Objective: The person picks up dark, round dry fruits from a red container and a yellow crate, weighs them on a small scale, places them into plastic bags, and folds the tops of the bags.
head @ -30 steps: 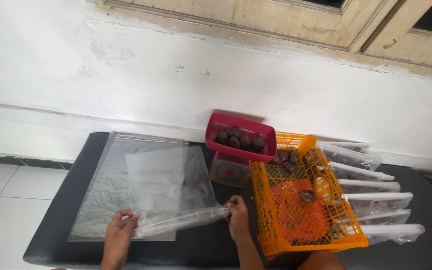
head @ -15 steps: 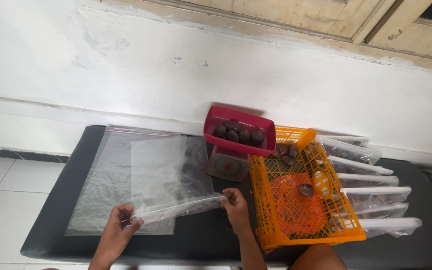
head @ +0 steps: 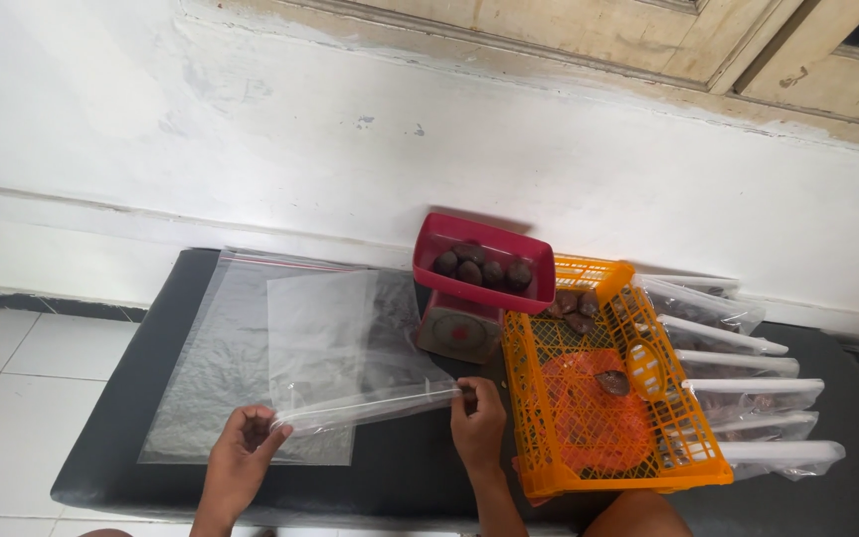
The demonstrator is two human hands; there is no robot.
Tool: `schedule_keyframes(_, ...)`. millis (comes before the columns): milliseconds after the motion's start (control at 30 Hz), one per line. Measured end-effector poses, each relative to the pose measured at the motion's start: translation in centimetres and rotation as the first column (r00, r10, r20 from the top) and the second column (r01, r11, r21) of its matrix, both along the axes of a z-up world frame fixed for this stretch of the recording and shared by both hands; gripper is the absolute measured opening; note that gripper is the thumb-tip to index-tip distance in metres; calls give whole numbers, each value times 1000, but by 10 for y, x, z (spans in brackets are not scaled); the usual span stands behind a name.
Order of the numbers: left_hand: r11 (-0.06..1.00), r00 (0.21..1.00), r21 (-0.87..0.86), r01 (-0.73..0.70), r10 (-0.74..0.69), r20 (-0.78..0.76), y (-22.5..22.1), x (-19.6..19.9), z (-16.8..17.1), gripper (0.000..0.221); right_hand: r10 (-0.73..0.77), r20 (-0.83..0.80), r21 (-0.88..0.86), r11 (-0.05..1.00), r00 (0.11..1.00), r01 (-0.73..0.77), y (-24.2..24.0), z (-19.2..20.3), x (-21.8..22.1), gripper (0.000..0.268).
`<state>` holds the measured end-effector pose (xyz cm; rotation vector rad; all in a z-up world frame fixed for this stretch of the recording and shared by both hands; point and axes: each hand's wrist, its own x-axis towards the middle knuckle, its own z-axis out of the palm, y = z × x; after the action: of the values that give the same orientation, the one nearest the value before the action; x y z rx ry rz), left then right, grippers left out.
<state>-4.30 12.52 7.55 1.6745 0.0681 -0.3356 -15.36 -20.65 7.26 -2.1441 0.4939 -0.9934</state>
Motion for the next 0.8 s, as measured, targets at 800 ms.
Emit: schedule_keyframes(800, 788, 839, 438, -433, 176, 514, -10, 0, -47, 12, -1, 82, -69, 998, 997, 7, 34, -3, 5, 12)
